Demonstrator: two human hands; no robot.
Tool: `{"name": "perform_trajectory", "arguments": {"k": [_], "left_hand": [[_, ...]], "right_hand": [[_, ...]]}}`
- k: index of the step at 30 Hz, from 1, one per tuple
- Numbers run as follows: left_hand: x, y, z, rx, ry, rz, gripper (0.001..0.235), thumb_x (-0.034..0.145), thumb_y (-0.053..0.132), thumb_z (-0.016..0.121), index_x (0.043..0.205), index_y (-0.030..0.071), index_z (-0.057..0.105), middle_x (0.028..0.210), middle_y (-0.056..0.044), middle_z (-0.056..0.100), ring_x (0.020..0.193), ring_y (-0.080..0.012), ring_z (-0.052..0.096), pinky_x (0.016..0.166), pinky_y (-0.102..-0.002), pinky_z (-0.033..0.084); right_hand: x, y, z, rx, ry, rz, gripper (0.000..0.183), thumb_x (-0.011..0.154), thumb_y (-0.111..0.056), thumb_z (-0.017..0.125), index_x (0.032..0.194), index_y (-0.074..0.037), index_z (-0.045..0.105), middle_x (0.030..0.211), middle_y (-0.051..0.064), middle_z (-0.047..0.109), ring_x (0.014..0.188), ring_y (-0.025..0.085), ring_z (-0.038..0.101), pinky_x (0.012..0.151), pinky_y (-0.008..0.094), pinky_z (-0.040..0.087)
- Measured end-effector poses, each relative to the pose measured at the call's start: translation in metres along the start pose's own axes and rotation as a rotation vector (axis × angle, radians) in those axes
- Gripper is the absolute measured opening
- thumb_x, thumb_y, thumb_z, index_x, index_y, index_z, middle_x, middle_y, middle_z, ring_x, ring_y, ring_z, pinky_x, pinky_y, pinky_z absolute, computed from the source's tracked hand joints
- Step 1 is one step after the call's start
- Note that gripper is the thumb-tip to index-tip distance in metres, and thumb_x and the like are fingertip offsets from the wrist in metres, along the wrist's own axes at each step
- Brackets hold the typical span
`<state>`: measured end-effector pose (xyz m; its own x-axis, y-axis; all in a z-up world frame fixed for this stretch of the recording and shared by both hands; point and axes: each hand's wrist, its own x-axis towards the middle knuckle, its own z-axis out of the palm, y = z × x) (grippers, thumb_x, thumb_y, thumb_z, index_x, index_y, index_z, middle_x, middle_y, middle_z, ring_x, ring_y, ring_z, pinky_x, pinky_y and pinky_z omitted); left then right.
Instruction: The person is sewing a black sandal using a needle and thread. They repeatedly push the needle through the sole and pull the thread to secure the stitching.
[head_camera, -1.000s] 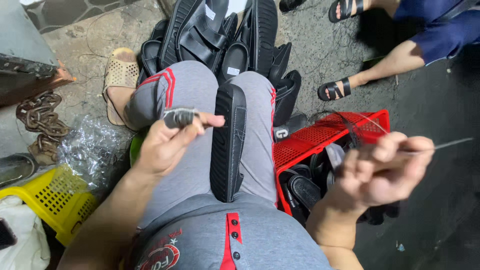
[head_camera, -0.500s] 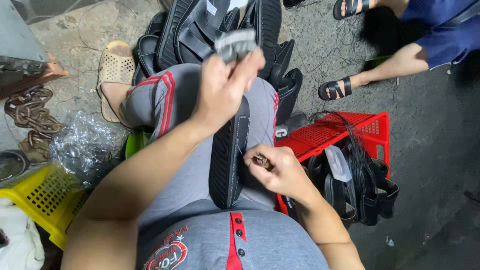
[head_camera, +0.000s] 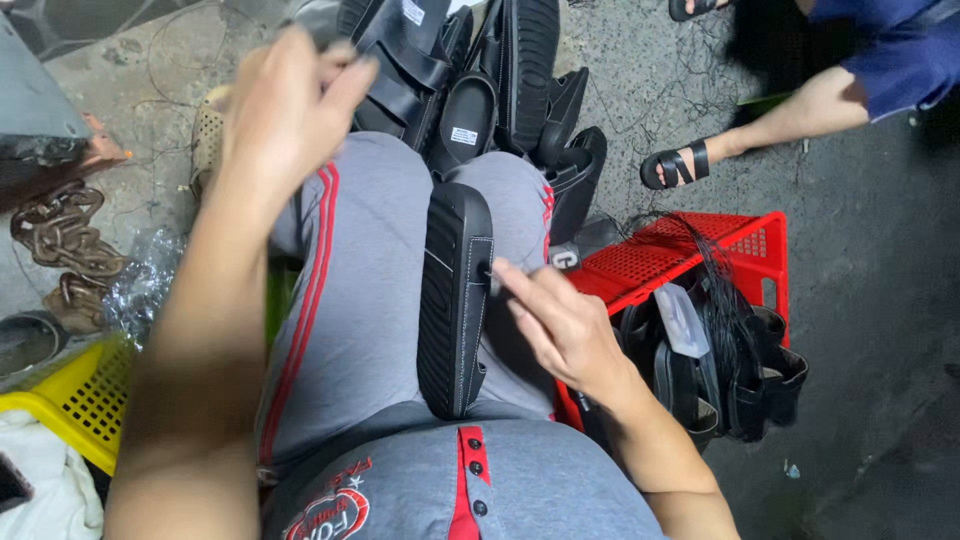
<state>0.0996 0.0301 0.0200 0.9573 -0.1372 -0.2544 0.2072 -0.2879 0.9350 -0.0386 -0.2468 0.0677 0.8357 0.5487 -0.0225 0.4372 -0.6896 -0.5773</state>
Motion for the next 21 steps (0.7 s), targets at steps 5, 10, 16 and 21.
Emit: {"name": "perform_trajectory", "arguments": {"k": [5, 10, 16, 21], "left_hand": [[-0.049, -0.012, -0.001, 0.782, 0.321, 0.611, 0.03, 0.093, 0.013, 0.074, 0.078, -0.013, 0.07, 0.131, -0.017, 0.055, 0.099, -0.0381, 0.048, 0.081, -0.047, 0.05], [-0.068, -0.024, 0.035, 0.436, -0.105, 0.701, 0.08, 0.076, 0.037, 0.079, 0.136, -0.004, 0.048, 0.149, -0.021, 0.037, 0.138, -0.0342, 0.037, 0.114, -0.061, 0.022], [-0.072, -0.024, 0.049, 0.557, -0.147, 0.752, 0.067, 0.059, 0.058, 0.083, 0.076, -0.005, 0.068, 0.147, -0.023, 0.041, 0.136, -0.0366, 0.042, 0.114, -0.059, 0.018], [-0.071, -0.025, 0.055, 0.545, -0.088, 0.737, 0.064, 0.054, 0.059, 0.085, 0.072, -0.001, 0.071, 0.139, -0.019, 0.052, 0.131, -0.0335, 0.048, 0.112, -0.063, 0.018]], "right_hand": [[-0.004, 0.011, 0.009, -0.022, -0.115, -0.013, 0.045, 0.097, -0.005, 0.05, 0.141, -0.014, 0.045, 0.079, 0.005, 0.047, 0.066, 0.021, 0.05, 0.057, 0.032, 0.044], [0.001, 0.012, 0.005, -0.018, -0.149, -0.011, 0.048, 0.095, -0.004, 0.049, 0.141, -0.016, 0.046, 0.078, 0.004, 0.048, 0.067, 0.02, 0.052, 0.061, 0.032, 0.045], [0.008, 0.012, -0.008, -0.141, -0.207, -0.033, 0.047, 0.094, -0.007, 0.052, 0.139, -0.021, 0.049, 0.078, 0.002, 0.048, 0.061, 0.02, 0.053, 0.051, 0.033, 0.047], [0.016, 0.006, -0.018, -0.351, -0.289, -0.036, 0.052, 0.092, -0.014, 0.059, 0.14, -0.029, 0.048, 0.081, 0.001, 0.048, 0.049, 0.024, 0.049, 0.035, 0.037, 0.043]]}}
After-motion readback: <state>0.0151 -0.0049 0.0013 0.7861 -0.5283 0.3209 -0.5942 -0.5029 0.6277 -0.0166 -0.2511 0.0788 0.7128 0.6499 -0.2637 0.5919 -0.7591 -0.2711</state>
